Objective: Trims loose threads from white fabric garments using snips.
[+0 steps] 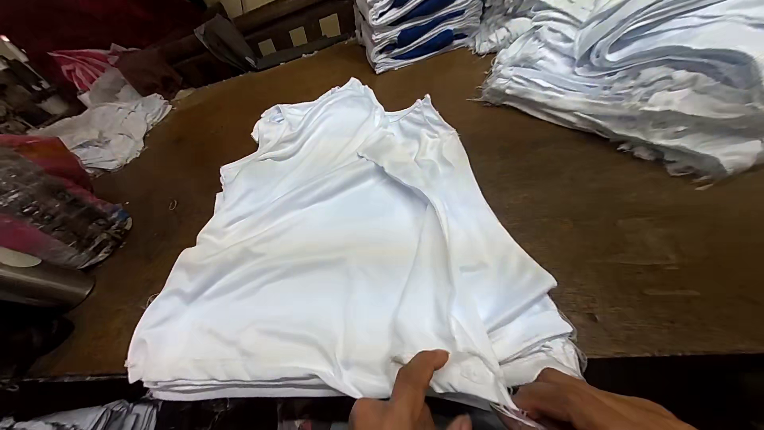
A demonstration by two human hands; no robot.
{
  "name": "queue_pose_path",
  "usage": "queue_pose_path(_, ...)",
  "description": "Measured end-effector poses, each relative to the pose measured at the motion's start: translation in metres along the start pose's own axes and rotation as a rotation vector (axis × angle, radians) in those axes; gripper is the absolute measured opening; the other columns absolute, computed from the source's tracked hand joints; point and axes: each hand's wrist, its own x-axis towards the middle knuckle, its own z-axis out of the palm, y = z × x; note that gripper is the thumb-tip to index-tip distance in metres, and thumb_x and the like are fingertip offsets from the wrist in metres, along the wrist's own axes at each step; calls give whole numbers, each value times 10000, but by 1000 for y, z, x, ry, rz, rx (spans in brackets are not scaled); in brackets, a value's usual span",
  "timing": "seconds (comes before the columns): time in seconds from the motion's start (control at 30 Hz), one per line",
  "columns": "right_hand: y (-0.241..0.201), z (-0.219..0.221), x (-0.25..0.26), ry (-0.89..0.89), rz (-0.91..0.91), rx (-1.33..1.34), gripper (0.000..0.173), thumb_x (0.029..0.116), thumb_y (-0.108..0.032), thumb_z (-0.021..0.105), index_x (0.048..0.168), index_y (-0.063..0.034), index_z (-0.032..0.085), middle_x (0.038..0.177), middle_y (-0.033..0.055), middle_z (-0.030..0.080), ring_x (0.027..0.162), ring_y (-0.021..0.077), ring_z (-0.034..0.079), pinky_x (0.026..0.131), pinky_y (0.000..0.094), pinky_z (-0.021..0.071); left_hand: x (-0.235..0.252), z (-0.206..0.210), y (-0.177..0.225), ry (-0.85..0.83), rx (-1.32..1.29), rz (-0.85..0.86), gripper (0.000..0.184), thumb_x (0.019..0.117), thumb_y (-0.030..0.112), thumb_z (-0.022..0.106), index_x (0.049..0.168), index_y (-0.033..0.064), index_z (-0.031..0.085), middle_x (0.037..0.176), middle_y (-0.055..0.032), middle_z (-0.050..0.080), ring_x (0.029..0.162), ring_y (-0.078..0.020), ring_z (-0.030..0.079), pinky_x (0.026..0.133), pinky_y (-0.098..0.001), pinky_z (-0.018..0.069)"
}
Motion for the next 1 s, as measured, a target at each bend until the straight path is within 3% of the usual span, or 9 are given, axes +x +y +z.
queue_pose_path(0.07, -3, -3, 5, -5, -19, 1, 156, 920, -112, 691, 869, 34, 667, 724, 177, 640, 636, 217, 592, 561, 310, 461, 6, 3, -8, 92, 74, 65, 319, 966, 86, 685, 1246, -67, 676, 574, -26, 551, 441, -61, 420, 421, -215, 358)
queue_pose_path(0.13, -4, -4, 6, -32, -28, -20, 159, 928, -118, 678, 873, 31, 672, 724, 180, 644, 629, 234, 596, 552, 330, 462, 12, 1, -14, 166, 102, 122, 182, 994, 51, 623, 1110, -39, 731, 663, -48, 668, 485, -56, 562, 442, -210, 480)
queue_pose_path(0.23, -1, -2, -1, -71, -29, -63, 149, 929, -112, 650, 876, 25, 671, 727, 183, 644, 625, 255, 607, 540, 363, 468, 13, 0, -12, 224, 35, 124, 172, 1045, 36, 530, 1103, -64, 658, 749, -61, 725, 561, -59, 650, 488, -201, 540)
queue_pose_path(0.4, 2, 0, -2, -28, 18, 16, 114, 899, -78, 690, 873, 31, 665, 736, 174, 649, 645, 217, 602, 574, 319, 476, 1, -2, -2, -9, 16, 37, 436, 955, 63, 679, 1348, -92, 571, 613, -41, 610, 476, -87, 537, 450, -244, 465)
queue_pose_path(0.47, 0, -3, 3, -7, 16, 58, 119, 893, -72, 704, 863, 34, 661, 730, 167, 641, 645, 194, 592, 568, 293, 464, 3, 2, -6, 20, 101, 75, 361, 960, 108, 693, 1278, -61, 662, 576, -27, 578, 443, -75, 460, 425, -235, 388)
queue_pose_path(0.63, -3, -7, 6, 0, 25, 87, 122, 883, -58, 712, 841, 40, 653, 715, 166, 631, 644, 181, 583, 563, 279, 451, 11, 0, -15, 89, 152, 106, 171, 1020, 59, 581, 1074, -23, 721, 679, -51, 685, 495, -77, 610, 448, -229, 516)
queue_pose_path(0.73, 0, -5, 5, 36, 78, 192, 165, 899, -66, 725, 826, 50, 634, 725, 161, 639, 664, 143, 592, 585, 248, 460, 8, -5, -8, 33, 55, 73, 212, 1004, 56, 605, 1158, -78, 663, 590, -49, 582, 448, -76, 518, 416, -222, 448)
queue_pose_path(0.83, 0, -8, 6, 42, 131, 287, 173, 923, -92, 717, 842, 41, 643, 736, 117, 639, 672, 67, 575, 585, 194, 444, 7, -6, 2, -16, 118, 74, 477, 931, 166, 756, 1325, -67, 621, 548, -10, 527, 430, -65, 396, 420, -224, 336)
queue_pose_path(1.0, -4, -9, 8, 36, 109, 268, 159, 902, -67, 729, 834, 53, 649, 744, 146, 657, 687, 102, 610, 604, 216, 477, 12, 2, -12, 117, 267, 178, 173, 995, 116, 634, 1062, 32, 770, 657, -34, 677, 493, -67, 541, 457, -239, 420)
